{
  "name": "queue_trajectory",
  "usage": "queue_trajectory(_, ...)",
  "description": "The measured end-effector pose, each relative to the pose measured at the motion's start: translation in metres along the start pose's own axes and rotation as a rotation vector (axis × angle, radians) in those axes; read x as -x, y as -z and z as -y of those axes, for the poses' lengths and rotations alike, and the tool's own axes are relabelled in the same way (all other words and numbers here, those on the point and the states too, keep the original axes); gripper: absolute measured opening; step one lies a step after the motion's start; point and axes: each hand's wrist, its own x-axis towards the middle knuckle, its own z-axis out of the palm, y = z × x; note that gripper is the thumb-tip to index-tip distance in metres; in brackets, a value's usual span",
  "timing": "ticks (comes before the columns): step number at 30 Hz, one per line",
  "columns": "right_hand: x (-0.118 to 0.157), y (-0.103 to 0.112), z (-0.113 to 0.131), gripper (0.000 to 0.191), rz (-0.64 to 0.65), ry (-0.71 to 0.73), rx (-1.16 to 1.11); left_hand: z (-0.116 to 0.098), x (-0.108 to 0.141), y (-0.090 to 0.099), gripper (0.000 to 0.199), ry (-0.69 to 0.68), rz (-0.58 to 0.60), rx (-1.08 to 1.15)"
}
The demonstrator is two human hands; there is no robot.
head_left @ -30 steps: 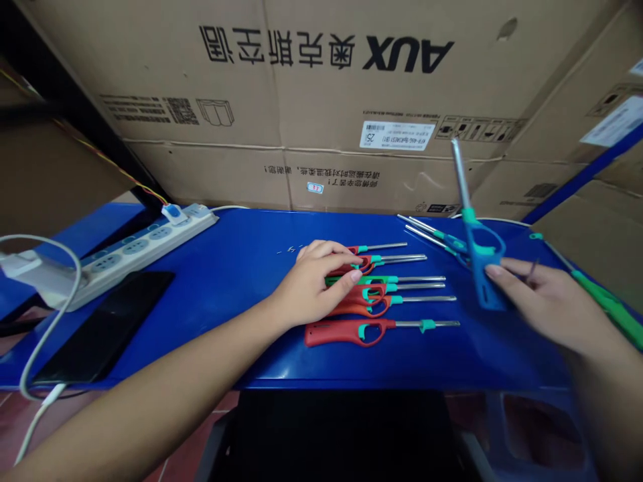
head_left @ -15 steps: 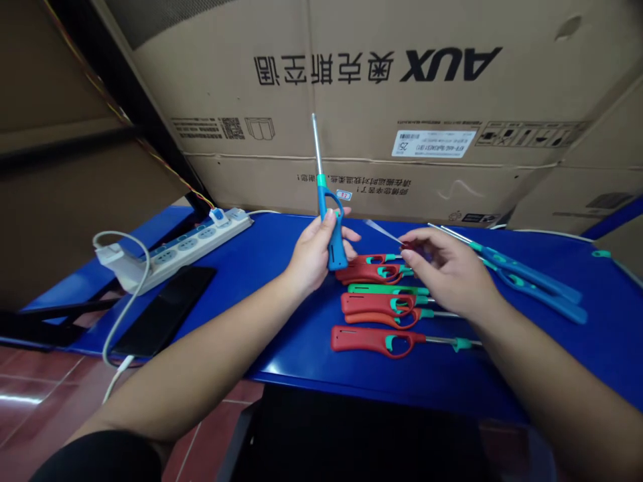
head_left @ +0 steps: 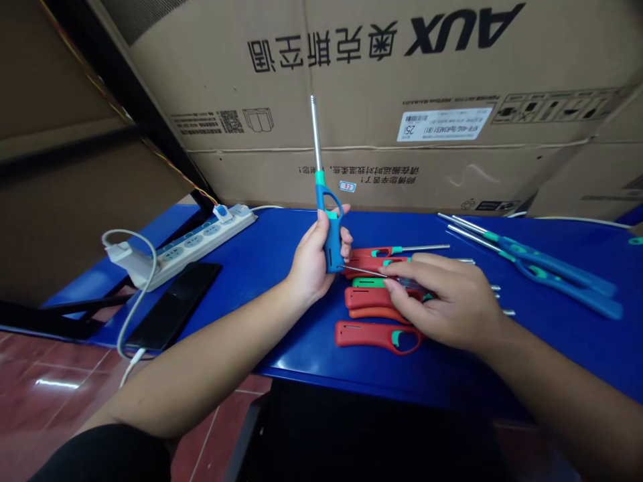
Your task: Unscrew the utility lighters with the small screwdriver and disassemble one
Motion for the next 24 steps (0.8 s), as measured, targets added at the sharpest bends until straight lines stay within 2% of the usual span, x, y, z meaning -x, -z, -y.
queue_trajectory(10, 0.009, -0.006, 0.004, 0.016, 0.112, 0.089, 0.119, 0.004, 0.005, -0.005, 0.048, -0.114, -0.108, -0.030)
queue_trajectory(14, 0.009, -0.007, 0.004, 0.021, 0.187, 0.190, 0.114, 0.004, 0.007, -0.007, 0.044, -0.158, -0.176, -0.072)
queue_trajectory(16, 0.008, -0.009, 0.005, 0.022, 0.210, 0.196, 0.072, 0.005, 0.007, -0.007, 0.045, -0.164, -0.199, -0.090)
queue_trajectory(18, 0.008, -0.011, 0.007, 0.024, 0.204, 0.074, -0.044, 0.005, 0.007, -0.007, 0.046, -0.161, -0.193, -0.103)
queue_trajectory(22, 0.007, -0.017, 0.011, 0.037, 0.173, -0.474, -0.483, 0.007, 0.009, -0.008, 0.043, -0.247, -0.148, -0.156)
queue_trajectory(24, 0.006, -0.019, 0.013, 0.042, 0.168, -0.651, -0.645, 0.008, 0.011, -0.009, 0.042, -0.317, -0.144, -0.175)
